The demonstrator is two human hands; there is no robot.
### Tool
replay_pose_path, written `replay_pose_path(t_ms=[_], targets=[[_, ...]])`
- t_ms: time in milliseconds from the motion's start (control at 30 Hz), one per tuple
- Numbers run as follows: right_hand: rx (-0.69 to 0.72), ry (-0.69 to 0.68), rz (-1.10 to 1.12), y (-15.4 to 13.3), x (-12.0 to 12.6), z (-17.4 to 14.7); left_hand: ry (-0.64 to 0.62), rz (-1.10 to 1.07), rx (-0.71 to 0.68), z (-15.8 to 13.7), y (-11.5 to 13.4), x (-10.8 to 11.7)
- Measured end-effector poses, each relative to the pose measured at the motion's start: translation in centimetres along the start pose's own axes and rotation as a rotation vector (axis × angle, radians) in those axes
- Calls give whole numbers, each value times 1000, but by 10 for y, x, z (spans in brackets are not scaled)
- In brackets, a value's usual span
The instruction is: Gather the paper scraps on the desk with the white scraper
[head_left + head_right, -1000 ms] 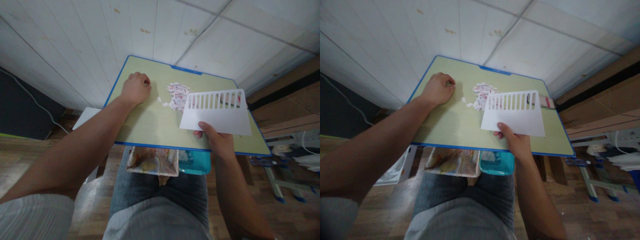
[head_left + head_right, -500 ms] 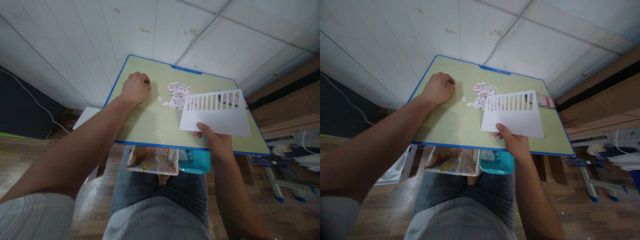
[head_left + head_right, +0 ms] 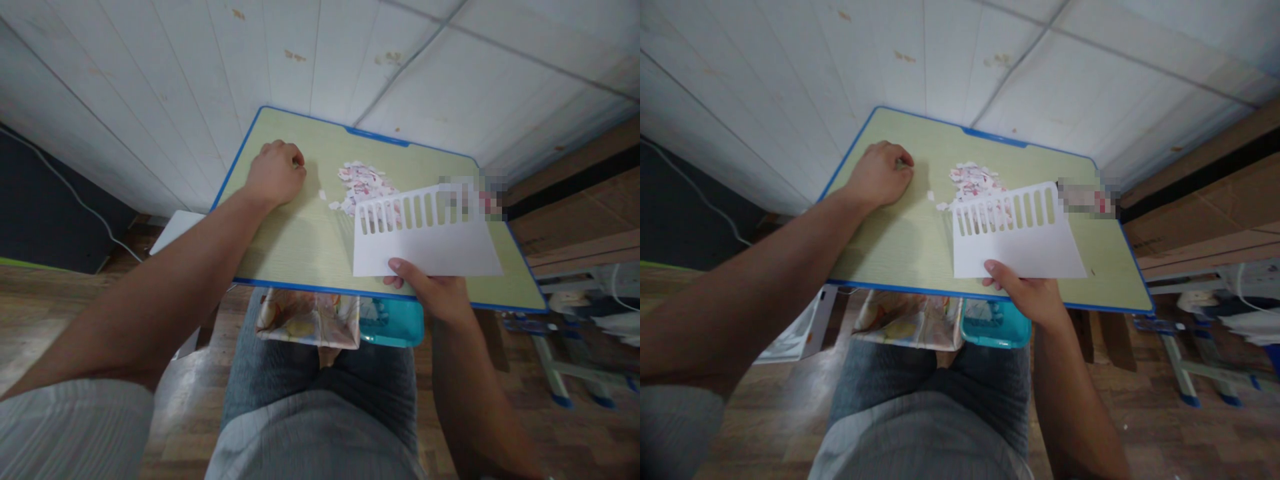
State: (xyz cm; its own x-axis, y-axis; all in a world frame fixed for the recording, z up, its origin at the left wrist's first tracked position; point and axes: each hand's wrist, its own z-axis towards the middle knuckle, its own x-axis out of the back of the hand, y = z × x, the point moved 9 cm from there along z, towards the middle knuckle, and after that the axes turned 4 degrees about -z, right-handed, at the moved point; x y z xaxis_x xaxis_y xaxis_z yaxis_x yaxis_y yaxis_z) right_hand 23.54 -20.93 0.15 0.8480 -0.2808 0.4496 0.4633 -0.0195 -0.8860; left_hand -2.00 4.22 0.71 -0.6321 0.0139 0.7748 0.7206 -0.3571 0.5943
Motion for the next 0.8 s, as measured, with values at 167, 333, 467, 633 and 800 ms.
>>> replay_pose_path(t_ms=[167, 333, 467, 633, 800], targets=[[10, -83, 56, 0, -5, -5, -20, 15, -9, 0, 1, 1], [-19, -123, 128, 9, -6, -8, 4, 24, -7, 1, -1, 1], [-17, 17, 141, 16, 5, -6, 27, 44, -13, 2, -1, 1], [45, 420, 345, 13, 30, 2, 4, 56, 6, -1, 1, 2], [14, 710, 548, 23, 45, 2, -5, 38, 3, -2, 2, 1]])
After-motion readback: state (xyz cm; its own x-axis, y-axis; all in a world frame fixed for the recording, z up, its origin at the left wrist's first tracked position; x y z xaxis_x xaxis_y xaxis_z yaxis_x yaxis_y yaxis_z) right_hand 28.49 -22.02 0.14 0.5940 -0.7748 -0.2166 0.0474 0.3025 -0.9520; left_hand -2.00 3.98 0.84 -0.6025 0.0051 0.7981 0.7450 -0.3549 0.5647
